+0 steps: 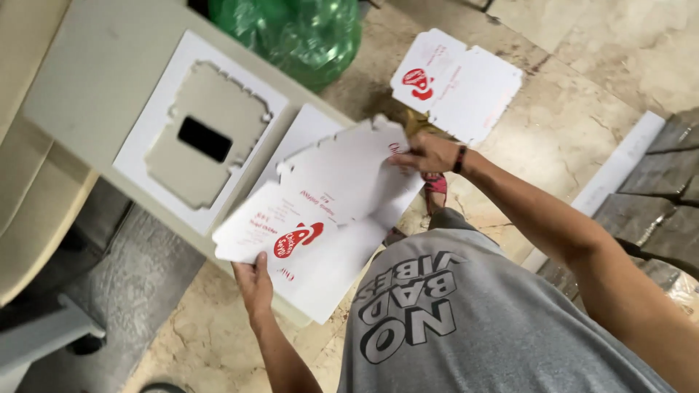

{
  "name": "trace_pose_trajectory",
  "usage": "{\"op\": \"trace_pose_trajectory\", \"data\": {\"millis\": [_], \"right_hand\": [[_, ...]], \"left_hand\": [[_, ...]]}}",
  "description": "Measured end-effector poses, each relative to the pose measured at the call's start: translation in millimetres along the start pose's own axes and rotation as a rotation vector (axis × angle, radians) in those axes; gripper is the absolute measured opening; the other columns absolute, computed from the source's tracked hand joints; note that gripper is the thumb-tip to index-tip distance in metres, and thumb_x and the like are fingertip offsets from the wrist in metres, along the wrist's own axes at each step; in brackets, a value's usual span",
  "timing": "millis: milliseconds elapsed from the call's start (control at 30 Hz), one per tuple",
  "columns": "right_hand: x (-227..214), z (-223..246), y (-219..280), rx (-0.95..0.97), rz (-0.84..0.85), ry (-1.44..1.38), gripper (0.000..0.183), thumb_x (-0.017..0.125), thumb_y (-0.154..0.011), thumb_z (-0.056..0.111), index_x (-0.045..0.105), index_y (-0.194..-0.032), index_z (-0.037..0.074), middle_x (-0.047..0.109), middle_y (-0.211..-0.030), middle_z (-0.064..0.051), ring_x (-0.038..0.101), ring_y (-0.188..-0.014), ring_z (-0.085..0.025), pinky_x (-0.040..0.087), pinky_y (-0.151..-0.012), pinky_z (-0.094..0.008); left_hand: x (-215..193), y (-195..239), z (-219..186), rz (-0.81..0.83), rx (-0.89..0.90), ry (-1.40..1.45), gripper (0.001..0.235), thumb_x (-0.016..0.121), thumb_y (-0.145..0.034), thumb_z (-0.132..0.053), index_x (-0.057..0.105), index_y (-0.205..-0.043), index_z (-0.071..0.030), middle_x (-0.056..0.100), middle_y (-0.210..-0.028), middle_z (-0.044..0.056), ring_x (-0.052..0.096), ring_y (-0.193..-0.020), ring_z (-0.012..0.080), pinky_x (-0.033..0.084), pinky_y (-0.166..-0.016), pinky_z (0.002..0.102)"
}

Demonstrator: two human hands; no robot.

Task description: The person uses a utility knife to cut along the edges of flat cardboard boxes labeled 'ChickenSeyo!'. They repeatedly position the box on a white surface, cut the sides, and then remove the cut pieces.

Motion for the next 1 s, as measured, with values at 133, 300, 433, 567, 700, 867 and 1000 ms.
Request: {"op": "trace_pose_trajectory", "data": {"millis": [133,300,433,567,700,867,1000], "right_hand": [[-80,-29,67,0.240,-0.267,-0.262,0.018,0.074,-0.096,0.019,0.072,-0.087,0.004,0.071,-0.078,-0.010,0.063,-0.073,-0.021,0.052,-0.078,-0.040],[-83,-200,157,0.350,-0.815,-0.502,0.046,0.071,-0.098,0.006,0.048,-0.138,0.002,0.063,-0.131,-0.016,0.058,-0.121,-0.025,0.047,-0.107,-0.046],[-40,-306,189,0.714,-1.208,-0.572,0.038,0.061,-0.108,0.016,0.046,-0.139,0.000,0.061,-0.127,-0.017,0.056,-0.123,-0.027,0.043,-0.108,-0.048],[-35,-386,182,0.939,-1.220,-0.629,0.044,0.070,-0.101,0.020,0.051,-0.137,0.003,0.066,-0.119,-0.018,0.061,-0.116,-0.029,0.053,-0.096,-0.047],[-40,-459,167,0.987,-1.196,-0.682,0.043,0.071,-0.101,0.023,0.054,-0.136,0.004,0.067,-0.116,-0.013,0.063,-0.112,-0.024,0.055,-0.090,-0.041],[-40,-534,143,1.022,-1.106,-0.666,0.048,0.074,-0.100,0.030,0.054,-0.139,0.010,0.068,-0.115,-0.008,0.063,-0.108,-0.020,0.056,-0.089,-0.040],[-51,-537,123,1.362,-0.695,-0.634,0.104,0.072,-0.098,0.069,0.019,-0.163,0.008,0.045,-0.155,-0.025,0.048,-0.139,-0.042,0.053,-0.098,-0.058]], "left_hand": [[121,-74,-44,0.112,0.130,0.079,0.057,0.067,-0.098,0.001,0.041,-0.148,-0.004,0.058,-0.138,0.020,0.055,-0.130,0.0288,0.045,-0.112,0.046],[343,-145,-59,0.205,0.188,0.078,0.060,0.070,-0.097,-0.007,0.047,-0.153,-0.006,0.049,-0.152,0.026,0.046,-0.142,0.0396,0.045,-0.113,0.047],[485,-187,-13,0.328,0.239,-0.178,0.053,0.063,-0.085,0.000,0.066,-0.138,-0.008,0.067,-0.128,0.022,0.062,-0.124,0.0393,0.054,-0.102,0.046],[568,-220,12,0.434,0.089,-0.347,0.052,0.061,-0.081,-0.006,0.073,-0.131,-0.016,0.073,-0.124,0.012,0.066,-0.121,0.0318,0.054,-0.103,0.041],[615,-262,52,0.412,0.030,-0.440,0.050,0.062,-0.086,-0.008,0.073,-0.132,-0.023,0.073,-0.124,0.006,0.068,-0.119,0.0283,0.054,-0.101,0.039],[647,-310,105,0.428,0.143,-0.471,0.054,0.064,-0.084,-0.008,0.070,-0.136,-0.021,0.071,-0.127,0.011,0.065,-0.122,0.0325,0.053,-0.103,0.042],[677,-344,147,0.813,-0.154,-0.978,0.103,0.070,-0.092,-0.060,0.006,-0.168,-0.031,0.020,-0.174,0.008,0.019,-0.159,0.0406,0.006,-0.124,0.071]]}}
Point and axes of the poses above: each hand's wrist, its own y-axis away from the middle knuckle, its own x-axis out of the palm, z = x × y, the point moved 2 cm from there along -y, towards the middle knuckle
